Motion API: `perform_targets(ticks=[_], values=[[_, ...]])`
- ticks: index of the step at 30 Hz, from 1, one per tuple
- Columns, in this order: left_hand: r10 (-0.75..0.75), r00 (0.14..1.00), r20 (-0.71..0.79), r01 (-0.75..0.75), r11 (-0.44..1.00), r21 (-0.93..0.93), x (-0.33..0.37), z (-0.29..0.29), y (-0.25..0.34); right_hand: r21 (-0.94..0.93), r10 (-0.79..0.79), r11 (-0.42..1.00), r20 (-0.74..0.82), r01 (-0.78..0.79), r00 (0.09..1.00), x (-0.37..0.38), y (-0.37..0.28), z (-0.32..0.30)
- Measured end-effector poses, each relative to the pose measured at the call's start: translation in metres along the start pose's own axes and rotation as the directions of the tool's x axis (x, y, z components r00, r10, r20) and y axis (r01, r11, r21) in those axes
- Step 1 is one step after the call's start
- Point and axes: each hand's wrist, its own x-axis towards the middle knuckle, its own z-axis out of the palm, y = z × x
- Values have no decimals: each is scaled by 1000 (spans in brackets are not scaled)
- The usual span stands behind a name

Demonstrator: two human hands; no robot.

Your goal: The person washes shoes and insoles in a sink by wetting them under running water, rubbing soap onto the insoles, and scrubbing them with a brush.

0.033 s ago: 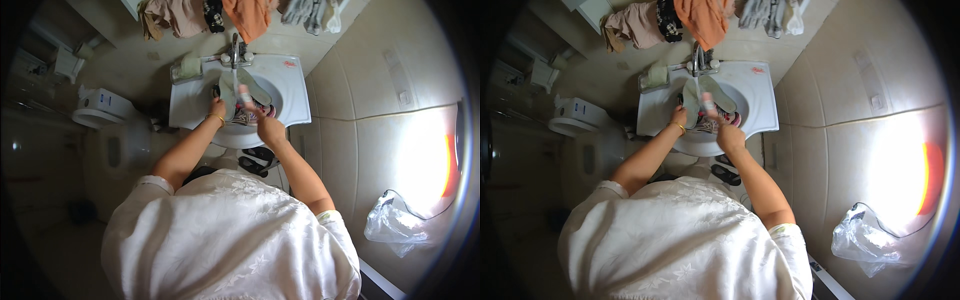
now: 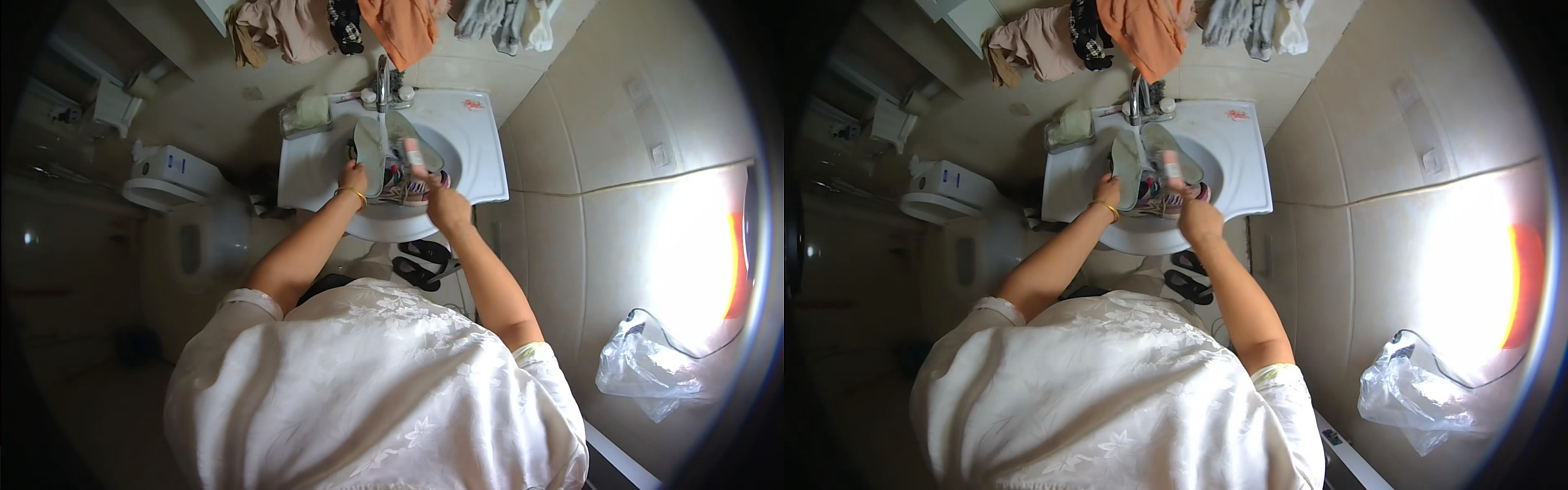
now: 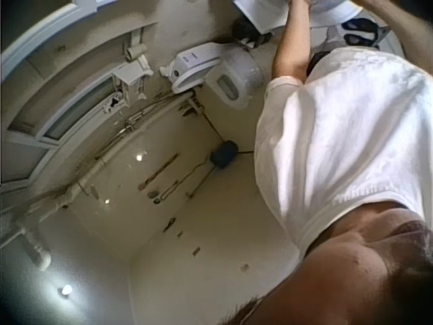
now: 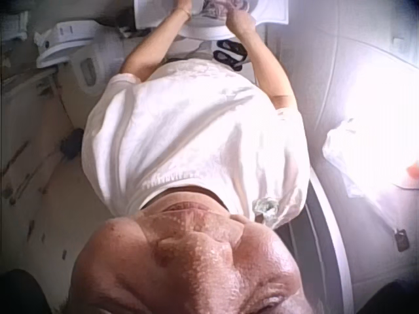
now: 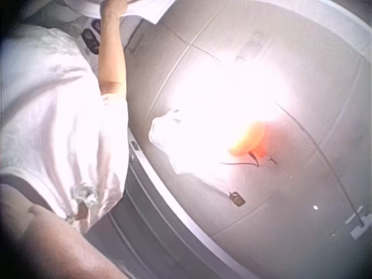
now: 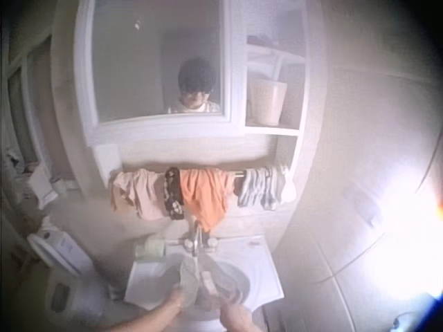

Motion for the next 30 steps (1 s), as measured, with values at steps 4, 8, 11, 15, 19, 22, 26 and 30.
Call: perform_targets(ticks=[4,8,11,15,19,22,26,30], values=[[68,997,-38,-65,996,59,11,-15,-15,296,64,954,-323,37,944,-12,44,1],[93,994,55,-92,996,-19,4,-17,5,631,240,776,-267,-19,933,0,85,18],[358,933,38,-309,743,594,5,-24,9,707,315,707,-271,-34,909,3,93,28],[769,593,236,-675,316,667,9,-22,36,732,349,681,-305,-17,886,-10,87,38],[607,579,544,-794,270,544,60,-2,64,716,382,695,-292,-65,877,-24,63,58],[419,595,686,-798,408,443,97,25,62,697,440,706,-291,-127,849,-34,36,68],[298,480,825,-825,472,310,163,75,23,640,544,713,-247,-286,802,-44,10,71],[318,572,756,-819,265,508,195,110,11,661,602,670,-217,-338,769,-56,-6,78]])
